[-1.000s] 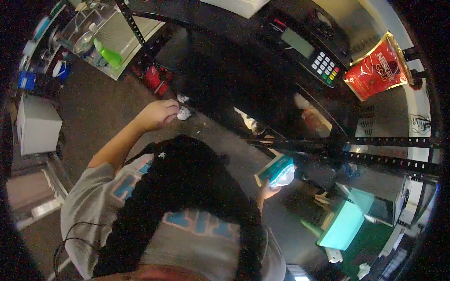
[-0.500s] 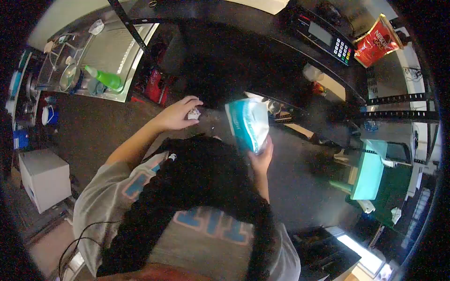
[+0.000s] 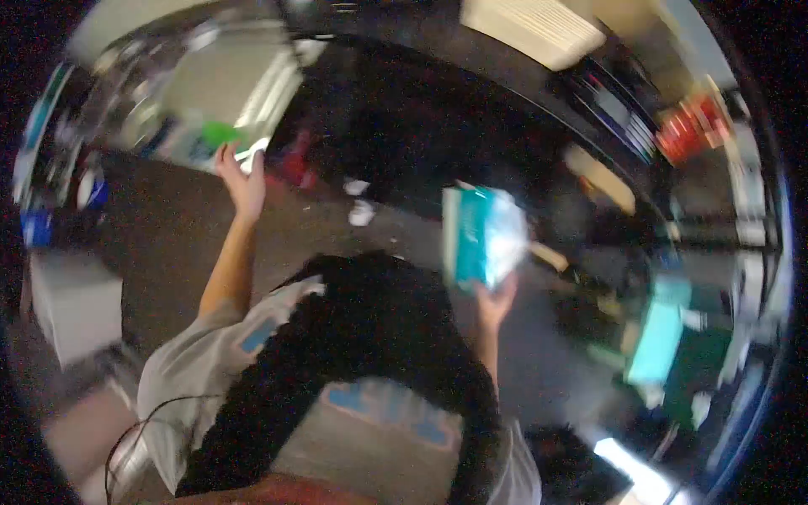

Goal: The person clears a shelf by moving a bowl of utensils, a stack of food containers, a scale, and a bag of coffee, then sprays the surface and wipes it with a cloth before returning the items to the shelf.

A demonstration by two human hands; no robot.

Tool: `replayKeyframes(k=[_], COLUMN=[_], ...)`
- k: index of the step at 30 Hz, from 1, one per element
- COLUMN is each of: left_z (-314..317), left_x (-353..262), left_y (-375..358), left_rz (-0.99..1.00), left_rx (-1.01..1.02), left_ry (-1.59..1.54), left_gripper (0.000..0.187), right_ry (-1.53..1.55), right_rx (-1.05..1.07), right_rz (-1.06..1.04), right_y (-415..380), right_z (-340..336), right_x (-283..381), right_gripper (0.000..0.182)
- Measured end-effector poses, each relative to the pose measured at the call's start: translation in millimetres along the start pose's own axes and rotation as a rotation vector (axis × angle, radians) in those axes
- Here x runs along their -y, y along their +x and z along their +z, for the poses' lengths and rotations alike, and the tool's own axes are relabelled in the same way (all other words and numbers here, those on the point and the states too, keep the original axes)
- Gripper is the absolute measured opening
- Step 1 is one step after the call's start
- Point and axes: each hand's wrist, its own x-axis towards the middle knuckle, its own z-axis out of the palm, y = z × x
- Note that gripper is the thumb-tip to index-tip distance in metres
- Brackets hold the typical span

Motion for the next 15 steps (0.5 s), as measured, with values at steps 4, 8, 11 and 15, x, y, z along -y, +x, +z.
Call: replayKeyframes(k=[4,8,11,15], left_z=[-34.4,-19.8,-9.7,46.2], left_x=[87.4,140.8,129.9,258.2], left_y=[74.0,124.4,132.9,164.8], left_rz=[-0.077,-0.085,-0.339,-0.094], left_rx=[-0.334,0.077,0.256,0.077], left_ry=[0.061,-0.125,-0.221,0.022], left_gripper=[0.103,0.128,0.126,0.084], right_ry=[0.364,0.259,0.250,0.038], right_rx=[0.000,-0.080,-0.124,-0.252], right_rz=[0.113,0.204,0.132,0.021], right_y=[0.2,2.7,-5.7,-7.6], right_z=[-2.7,-30.9,-26.7,-18.8], right_x=[3.1,-13.2,-5.3,-5.5], right_gripper=[0.076,0.072,0.070,0.080])
